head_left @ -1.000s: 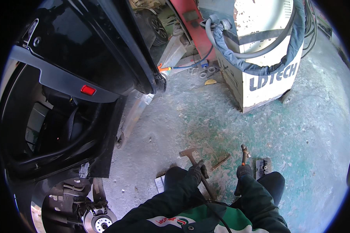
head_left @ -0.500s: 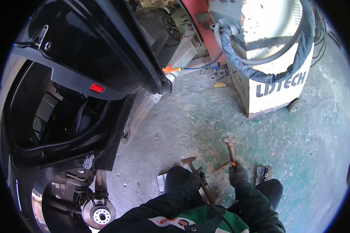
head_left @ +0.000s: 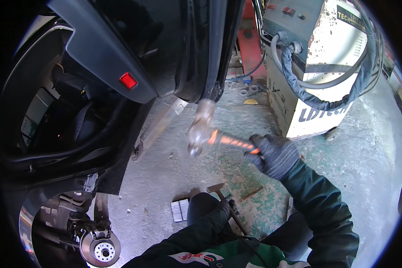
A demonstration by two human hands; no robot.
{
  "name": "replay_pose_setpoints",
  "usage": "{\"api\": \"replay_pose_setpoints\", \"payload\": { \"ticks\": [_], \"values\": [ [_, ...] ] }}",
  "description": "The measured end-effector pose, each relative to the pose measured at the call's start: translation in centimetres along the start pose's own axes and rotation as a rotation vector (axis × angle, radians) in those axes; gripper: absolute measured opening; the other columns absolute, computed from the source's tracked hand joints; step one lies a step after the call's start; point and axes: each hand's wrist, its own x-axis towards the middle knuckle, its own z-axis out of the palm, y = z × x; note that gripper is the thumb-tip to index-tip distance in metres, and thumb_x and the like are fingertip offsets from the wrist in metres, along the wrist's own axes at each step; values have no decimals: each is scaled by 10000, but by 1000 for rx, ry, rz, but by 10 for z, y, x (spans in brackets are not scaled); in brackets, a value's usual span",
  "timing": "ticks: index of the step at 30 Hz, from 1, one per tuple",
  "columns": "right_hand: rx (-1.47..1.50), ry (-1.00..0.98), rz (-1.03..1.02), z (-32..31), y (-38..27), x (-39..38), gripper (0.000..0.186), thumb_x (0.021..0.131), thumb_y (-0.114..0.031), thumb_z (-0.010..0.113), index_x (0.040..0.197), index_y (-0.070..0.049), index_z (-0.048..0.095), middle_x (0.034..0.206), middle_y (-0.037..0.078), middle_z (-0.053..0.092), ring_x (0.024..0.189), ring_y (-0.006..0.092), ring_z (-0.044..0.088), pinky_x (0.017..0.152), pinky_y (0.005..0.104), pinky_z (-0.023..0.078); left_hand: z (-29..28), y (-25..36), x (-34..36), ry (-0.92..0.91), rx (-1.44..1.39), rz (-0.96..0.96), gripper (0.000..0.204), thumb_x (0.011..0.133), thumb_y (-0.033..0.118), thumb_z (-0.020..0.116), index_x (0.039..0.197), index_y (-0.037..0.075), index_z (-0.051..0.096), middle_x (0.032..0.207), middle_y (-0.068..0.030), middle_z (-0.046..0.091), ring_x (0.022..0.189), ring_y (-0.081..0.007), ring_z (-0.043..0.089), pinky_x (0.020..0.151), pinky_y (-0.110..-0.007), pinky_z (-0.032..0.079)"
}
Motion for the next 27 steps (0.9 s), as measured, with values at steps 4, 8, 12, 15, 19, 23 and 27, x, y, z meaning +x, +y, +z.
{"api": "replay_pose_setpoints", "payload": {
  "ticks": [4, 8, 12, 15, 19, 23, 27],
  "values": [
    [-20, 54, 185, 8, 3, 7, 378, 944, -400, 635, 1136, -79, 582, 857, 179, 664, 701, 369, 679, 621, 461, 545, -4, 5, 6, 7, -53, -8, 409, 990, 415, 556, 674, 163, 493, 532, -53, 461, 491, -282, 452, 565, -468, 396],
    [103, 97, 46, 19, -23, -1, 347, 929, -378, 651, 1124, -98, 586, 840, 154, 657, 650, 353, 665, 600, 448, 549, -14, 7, 20, 21, -84, -24, 361, 987, 404, 563, 727, 158, 510, 577, -34, 491, 517, -260, 472, 566, -452, 408],
    [10, -59, -274, 10, -43, -7, 377, 852, -377, 718, 1119, -133, 611, 741, 94, 647, 583, 308, 643, 556, 428, 533, -28, 9, 36, -16, -121, -7, 317, 981, 398, 582, 785, 154, 534, 634, -20, 529, 536, -247, 489, 578, -448, 434],
    [-28, -154, -353, -2, -26, 8, 431, 863, -406, 698, 1161, -106, 610, 753, 83, 665, 603, 291, 662, 557, 409, 545, -35, 8, 41, -92, -76, -9, 325, 981, 408, 583, 787, 150, 538, 627, -21, 526, 524, -241, 487, 574, -430, 436],
    [-45, -39, 118, 6, -15, 12, 327, 917, -374, 674, 1057, -85, 613, 775, 122, 676, 619, 308, 677, 581, 414, 576, -36, 7, 38, -3, -147, 86, 378, 981, 438, 567, 737, 153, 519, 562, -35, 487, 494, -247, 470, 559, -417, 413],
    [76, -176, -220, 34, -48, -13, 295, 905, -343, 676, 1078, -110, 621, 683, 62, 629, 563, 286, 662, 498, 386, 541, -30, 13, 30, -16, -122, 28, 391, 979, 449, 564, 725, 156, 517, 558, -42, 479, 505, -256, 475, 579, -433, 427],
    [136, -333, -370, 29, -48, -10, 349, 871, -335, 679, 1110, -84, 633, 738, 86, 665, 636, 301, 686, 550, 388, 563, -25, 19, 21, -8, -99, -3, 404, 977, 461, 561, 713, 159, 514, 555, -50, 471, 516, -265, 480, 598, -449, 441]
  ]
}}
